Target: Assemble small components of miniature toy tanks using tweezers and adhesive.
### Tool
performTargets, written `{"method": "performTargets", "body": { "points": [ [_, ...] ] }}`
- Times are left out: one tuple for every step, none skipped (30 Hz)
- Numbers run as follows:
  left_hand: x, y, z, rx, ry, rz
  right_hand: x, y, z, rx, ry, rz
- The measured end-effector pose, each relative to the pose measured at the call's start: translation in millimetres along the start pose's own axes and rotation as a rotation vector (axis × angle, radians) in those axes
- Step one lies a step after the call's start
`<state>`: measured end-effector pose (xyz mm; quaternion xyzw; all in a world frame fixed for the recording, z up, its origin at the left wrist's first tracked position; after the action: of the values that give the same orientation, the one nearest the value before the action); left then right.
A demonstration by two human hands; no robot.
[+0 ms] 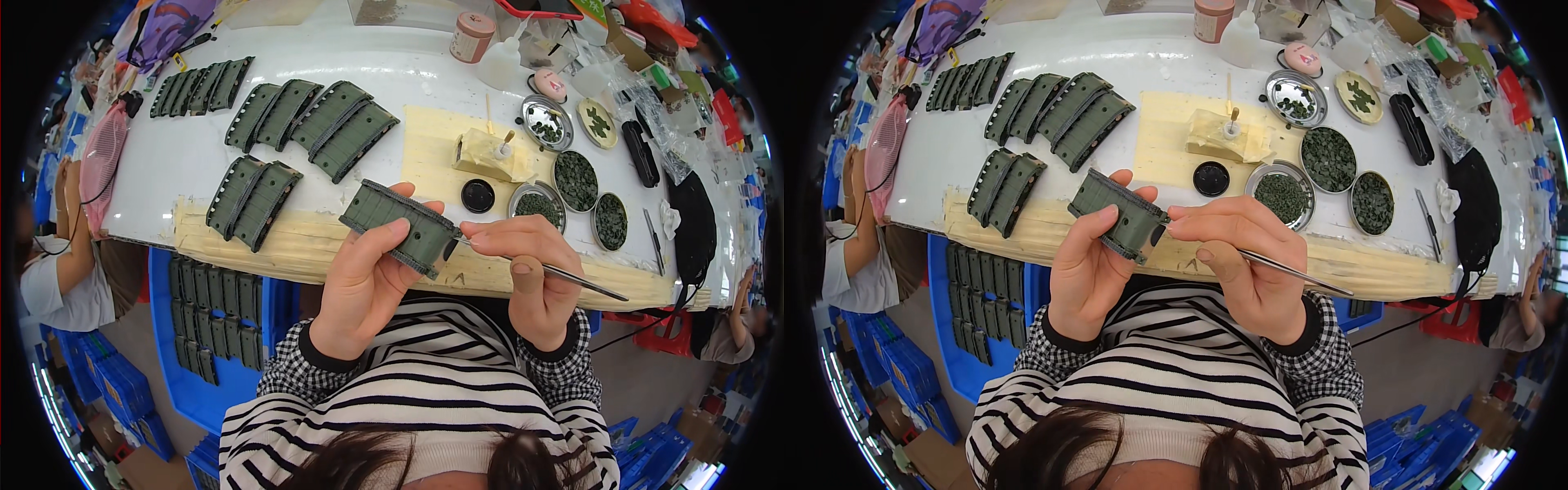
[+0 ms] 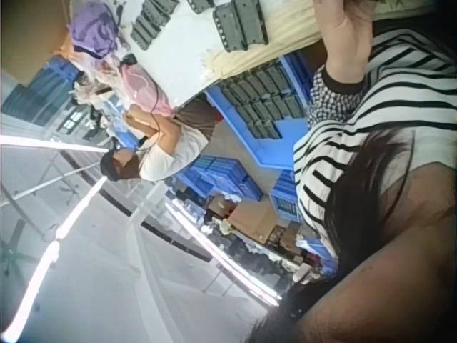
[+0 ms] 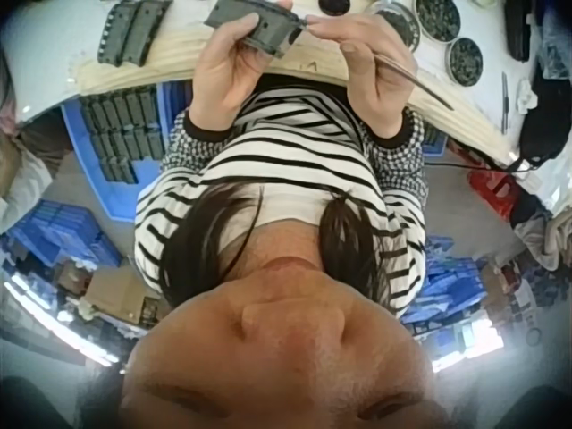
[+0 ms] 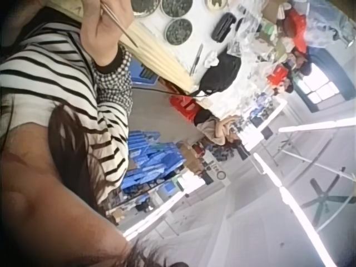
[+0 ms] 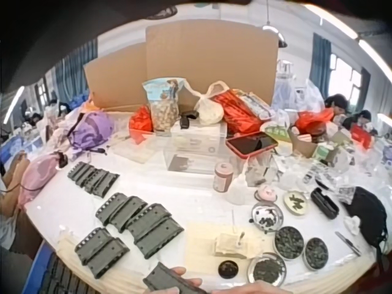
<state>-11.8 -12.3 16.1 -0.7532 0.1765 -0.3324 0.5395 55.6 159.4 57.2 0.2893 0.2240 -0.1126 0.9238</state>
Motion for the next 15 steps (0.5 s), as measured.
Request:
{"method": "performTargets", "body": {
  "points": [
    [0.0,0.4,-0.3,0.001,0.002,0.0,-0.1,-0.3,-0.1,-0.003,-0.001,0.0],
    [-0.1,0.7,-0.5,0.002,0.003,0.002,-0.1,-0.3,-0.1,0.002,-0.001,0.003],
    [-0.1,1.0,-0.6,0.002,0.004,0.004,-0.2,-0.2,-0.1,0.008,-0.001,0.006],
    [-0.2,1.2,-0.6,0.003,0.006,0.005,-0.3,-0.1,-0.1,0.013,-0.001,0.009],
    [-0.1,1.1,-0.6,0.002,0.006,0.006,-0.4,0.1,0.0,0.015,0.002,0.01],
    [-0.1,1.0,-0.4,0.002,0.006,0.006,-0.7,0.2,0.1,0.016,0.004,0.011],
    [-0.1,0.9,-0.2,0.001,0.006,0.006,-0.9,0.4,0.2,0.018,0.007,0.012],
    [-0.2,0.8,0.0,0.0,0.007,0.002,-1.0,0.5,0.4,0.021,0.007,0.014],
    [-0.3,0.6,0.1,-0.001,0.008,-0.002,-1.0,0.7,0.7,0.023,0.007,0.016],
    [-0.4,0.6,0.2,-0.002,0.009,-0.006,-0.9,0.7,0.9,0.026,0.007,0.018],
    [-0.7,0.7,0.2,0.0,0.011,-0.004,-0.2,0.2,0.8,0.026,0.005,0.013],
    [-1.1,1.0,0.2,0.002,0.013,-0.003,0.8,-0.9,0.6,0.026,0.003,0.006],
    [-1.4,1.3,0.3,0.004,0.016,-0.002,1.5,-1.7,0.6,0.026,0.001,0.0],
    [-1.3,1.7,0.4,0.004,0.014,-0.004,1.7,-2.2,1.3,0.036,0.005,0.0],
    [-1.3,2.1,0.6,0.004,0.013,-0.006,1.7,-2.5,2.0,0.046,0.01,0.0]
  ]
}}
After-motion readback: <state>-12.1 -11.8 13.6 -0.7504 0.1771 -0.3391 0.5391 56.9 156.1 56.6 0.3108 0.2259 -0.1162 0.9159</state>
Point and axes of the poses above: each hand's wrist, its own x-axis away from the middle knuckle, its own y-axis out of the back of the hand, z = x × y, the point moved 2 cm from there along -x, towards the middle knuckle, and after that the axes turned 14 degrees about x, right-handed, at the moved point
